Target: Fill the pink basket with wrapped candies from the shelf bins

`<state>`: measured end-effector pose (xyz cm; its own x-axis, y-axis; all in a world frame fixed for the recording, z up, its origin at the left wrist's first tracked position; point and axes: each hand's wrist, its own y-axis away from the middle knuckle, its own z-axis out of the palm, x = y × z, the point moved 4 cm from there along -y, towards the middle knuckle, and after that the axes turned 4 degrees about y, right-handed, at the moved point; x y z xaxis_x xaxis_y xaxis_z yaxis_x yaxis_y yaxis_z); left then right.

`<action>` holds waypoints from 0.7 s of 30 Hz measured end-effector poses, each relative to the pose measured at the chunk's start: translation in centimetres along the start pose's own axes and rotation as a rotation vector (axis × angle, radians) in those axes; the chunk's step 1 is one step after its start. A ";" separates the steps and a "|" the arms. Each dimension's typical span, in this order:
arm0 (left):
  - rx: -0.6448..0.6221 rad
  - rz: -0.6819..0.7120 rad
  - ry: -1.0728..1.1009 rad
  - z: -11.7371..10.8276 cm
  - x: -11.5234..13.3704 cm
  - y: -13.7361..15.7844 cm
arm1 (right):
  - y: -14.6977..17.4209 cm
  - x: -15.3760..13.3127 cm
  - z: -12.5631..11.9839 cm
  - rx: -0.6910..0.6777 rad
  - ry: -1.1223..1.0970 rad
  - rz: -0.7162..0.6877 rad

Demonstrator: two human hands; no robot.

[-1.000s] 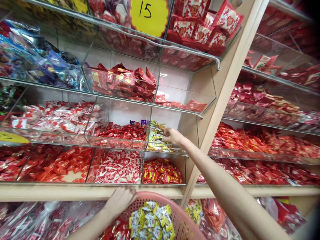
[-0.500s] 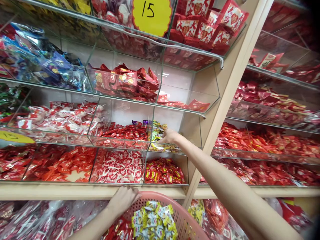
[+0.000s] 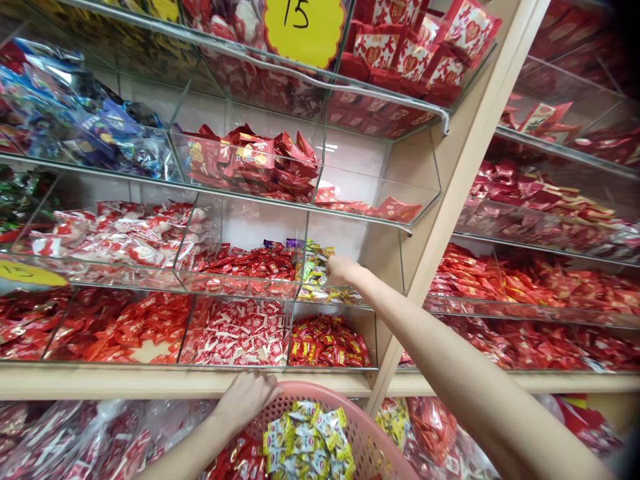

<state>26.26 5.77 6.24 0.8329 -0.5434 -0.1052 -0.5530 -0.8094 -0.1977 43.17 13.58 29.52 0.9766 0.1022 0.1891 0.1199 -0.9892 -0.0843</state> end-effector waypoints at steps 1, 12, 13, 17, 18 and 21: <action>0.005 0.001 -0.001 0.0 0.0 0.0 | 0.1 -0.2 -0.2 0.008 0.014 0.002; 0.021 -0.007 0.004 0.2 -0.1 0.1 | 1.1 0.1 -1.0 0.034 0.018 -0.007; 0.016 -0.011 0.007 0.3 -0.1 0.1 | 1.2 0.1 -1.1 0.027 0.017 -0.004; 0.008 -0.017 -0.001 0.5 -0.2 0.1 | 1.4 -0.3 -1.2 0.010 0.013 0.005; 0.014 -0.015 -0.006 0.5 -0.2 0.1 | 1.5 -0.4 -1.2 0.012 0.017 0.005; 0.032 -0.003 -0.023 0.7 -0.2 0.1 | 1.5 -0.7 -1.2 0.004 0.045 0.001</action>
<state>26.06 5.98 5.60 0.8353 -0.5351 -0.1263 -0.5495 -0.8036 -0.2287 42.43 11.94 30.46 0.9676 0.0964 0.2332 0.1198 -0.9889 -0.0883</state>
